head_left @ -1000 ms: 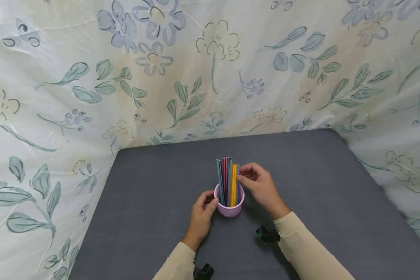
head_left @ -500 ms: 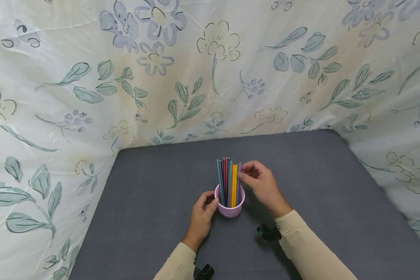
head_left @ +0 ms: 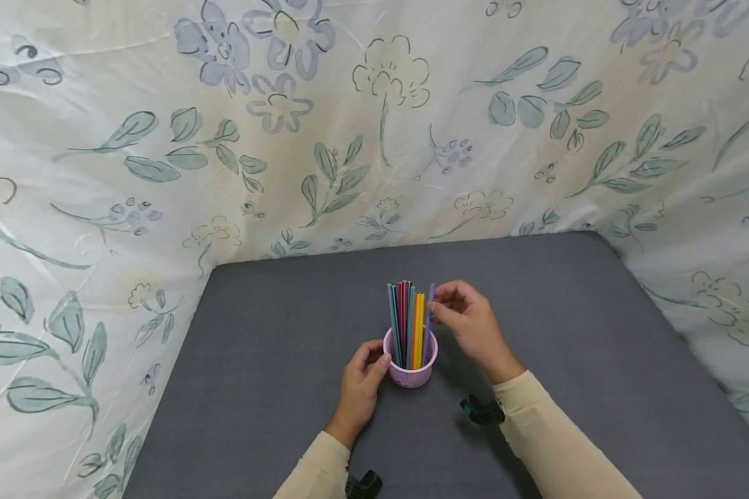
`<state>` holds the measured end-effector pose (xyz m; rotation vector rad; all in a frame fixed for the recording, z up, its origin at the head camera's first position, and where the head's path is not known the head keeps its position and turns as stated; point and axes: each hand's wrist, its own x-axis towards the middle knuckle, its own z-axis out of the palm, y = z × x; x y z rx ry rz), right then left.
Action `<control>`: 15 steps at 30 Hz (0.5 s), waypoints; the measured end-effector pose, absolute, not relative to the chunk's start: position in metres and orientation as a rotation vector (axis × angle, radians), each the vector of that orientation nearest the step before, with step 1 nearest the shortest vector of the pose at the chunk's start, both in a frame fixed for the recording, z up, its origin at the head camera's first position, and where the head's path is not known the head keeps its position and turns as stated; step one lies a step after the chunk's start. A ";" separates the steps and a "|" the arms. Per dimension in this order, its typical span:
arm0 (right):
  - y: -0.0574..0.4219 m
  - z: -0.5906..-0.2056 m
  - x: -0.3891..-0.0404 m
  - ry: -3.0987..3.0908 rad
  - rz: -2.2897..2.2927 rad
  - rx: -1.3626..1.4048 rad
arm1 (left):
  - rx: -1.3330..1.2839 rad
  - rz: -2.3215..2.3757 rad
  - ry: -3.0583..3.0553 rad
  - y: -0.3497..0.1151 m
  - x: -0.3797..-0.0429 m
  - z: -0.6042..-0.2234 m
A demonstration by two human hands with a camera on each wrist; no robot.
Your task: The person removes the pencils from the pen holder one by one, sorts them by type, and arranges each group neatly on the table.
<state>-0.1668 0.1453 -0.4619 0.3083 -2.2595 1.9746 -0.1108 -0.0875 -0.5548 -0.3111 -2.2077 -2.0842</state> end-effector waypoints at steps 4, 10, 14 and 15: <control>0.146 -0.458 -0.168 -2.240 1.999 0.292 | -0.313 -2.095 -2.201 -0.088 -0.111 -0.555; 0.147 -0.454 -0.169 -2.188 2.048 0.284 | -0.327 -2.102 -2.177 -0.088 -0.112 -0.557; 0.148 -0.453 -0.170 -2.154 2.076 0.277 | -0.330 -2.095 -2.176 -0.088 -0.112 -0.556; 0.148 -0.453 -0.170 -2.149 2.079 0.273 | -0.328 -2.093 -2.179 -0.088 -0.111 -0.556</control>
